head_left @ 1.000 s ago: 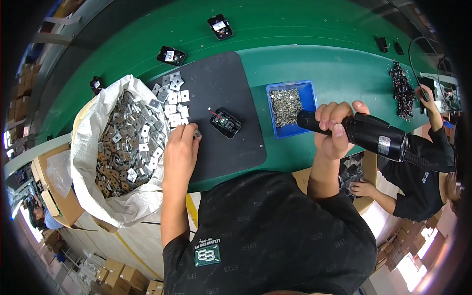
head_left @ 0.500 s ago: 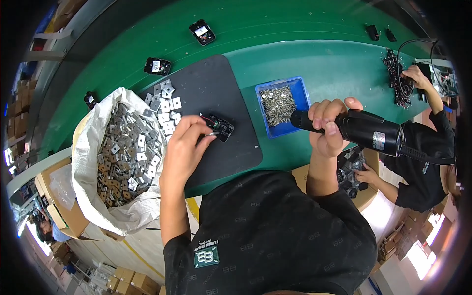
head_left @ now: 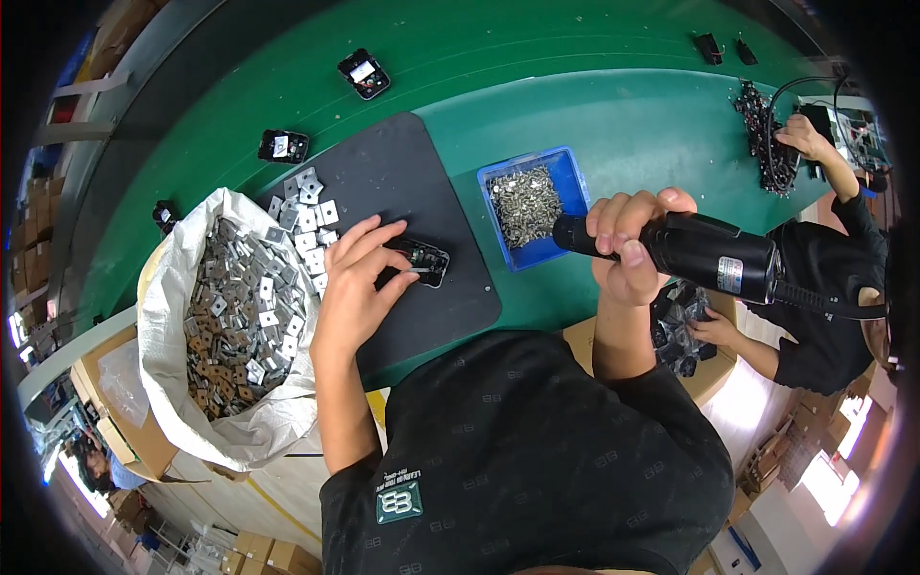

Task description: The person assembles electronic components by screwing parts of an electronic housing together with an electric screwdriver.

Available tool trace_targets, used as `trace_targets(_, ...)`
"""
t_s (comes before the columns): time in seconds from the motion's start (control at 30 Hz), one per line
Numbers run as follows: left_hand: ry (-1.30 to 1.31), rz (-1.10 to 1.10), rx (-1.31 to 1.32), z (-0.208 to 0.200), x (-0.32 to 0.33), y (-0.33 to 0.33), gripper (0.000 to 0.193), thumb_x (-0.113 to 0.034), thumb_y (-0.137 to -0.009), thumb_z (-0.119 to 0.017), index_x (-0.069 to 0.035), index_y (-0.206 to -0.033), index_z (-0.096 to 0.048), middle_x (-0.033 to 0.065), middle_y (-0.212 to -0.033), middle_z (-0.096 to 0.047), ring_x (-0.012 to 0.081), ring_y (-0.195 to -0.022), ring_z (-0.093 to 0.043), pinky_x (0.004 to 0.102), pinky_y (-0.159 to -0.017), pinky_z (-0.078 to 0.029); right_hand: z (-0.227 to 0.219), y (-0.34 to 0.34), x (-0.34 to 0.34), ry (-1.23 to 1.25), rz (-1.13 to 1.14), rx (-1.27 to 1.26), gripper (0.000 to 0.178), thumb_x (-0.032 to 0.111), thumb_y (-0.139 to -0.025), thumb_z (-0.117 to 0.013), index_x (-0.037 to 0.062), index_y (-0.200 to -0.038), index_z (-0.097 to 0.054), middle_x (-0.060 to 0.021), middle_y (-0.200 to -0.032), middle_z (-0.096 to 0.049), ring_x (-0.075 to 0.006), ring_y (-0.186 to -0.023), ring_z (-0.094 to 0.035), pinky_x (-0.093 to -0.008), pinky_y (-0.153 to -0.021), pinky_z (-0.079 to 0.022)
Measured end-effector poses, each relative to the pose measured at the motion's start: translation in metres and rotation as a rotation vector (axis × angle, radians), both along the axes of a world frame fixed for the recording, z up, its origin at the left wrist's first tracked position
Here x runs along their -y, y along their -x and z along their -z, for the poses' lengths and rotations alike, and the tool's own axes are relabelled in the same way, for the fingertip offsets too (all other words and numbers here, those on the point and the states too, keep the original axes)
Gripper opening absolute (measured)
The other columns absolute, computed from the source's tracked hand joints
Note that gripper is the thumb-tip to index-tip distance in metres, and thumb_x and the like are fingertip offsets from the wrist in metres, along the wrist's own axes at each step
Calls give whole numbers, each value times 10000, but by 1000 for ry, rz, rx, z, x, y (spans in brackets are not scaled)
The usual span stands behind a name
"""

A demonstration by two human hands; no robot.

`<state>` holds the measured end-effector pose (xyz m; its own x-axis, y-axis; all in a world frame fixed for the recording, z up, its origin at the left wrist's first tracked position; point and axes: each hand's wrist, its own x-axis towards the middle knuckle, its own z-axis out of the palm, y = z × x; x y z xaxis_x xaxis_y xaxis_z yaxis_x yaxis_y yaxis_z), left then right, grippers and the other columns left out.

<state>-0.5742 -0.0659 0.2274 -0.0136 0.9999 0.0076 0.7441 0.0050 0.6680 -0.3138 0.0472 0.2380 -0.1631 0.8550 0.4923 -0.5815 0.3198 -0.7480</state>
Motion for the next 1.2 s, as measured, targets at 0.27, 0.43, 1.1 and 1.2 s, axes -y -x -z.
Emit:
trace_targets(0.27, 83, 79, -2, -2, 6, -10, 151, -86, -704, -727, -44, -754, -590, 80, -957, -670, 241, -941, -607, 365, -862, -370, -1, 2, 2, -42, -40, 67, 535, 78, -806, -604, 117, -1296, -392, -6, -691, -451, -131, -598, -460, -304, -609, -407)
trace_targets(0.43, 36, 2, -14, 9, 23, -17, 185, -92, -713, -732, -53, -825, -590, 70, -923, -665, 236, -856, -623, 359, -815, -391, -1, 1, 4, -8, -24, 71, 540, 75, -804, -606, 115, -1295, -386, -8, -696, -448, -132, -598, -458, -303, -609, -406)
trace_targets(1.1, 164, -15, 47, 5, 19, -23, 348, -106, -744, -697, -77, -1077, -602, 118, -890, -590, 353, -781, -599, 407, -701, -482, -15, 9, 9, 23, -57, 0, 517, 85, -796, -634, 129, -1251, -392, 1, -682, -454, -133, -586, -473, -301, -612, -427)
trace_targets(1.2, 230, -52, 122, 15, 22, -23, 388, -111, -722, -714, -80, -1092, -603, 122, -947, -572, 345, -806, -596, 395, -707, -485, -23, 12, 13, 62, -117, -84, 506, 102, -802, -659, 133, -1224, -381, 3, -679, -461, -138, -584, -489, -307, -613, -446)
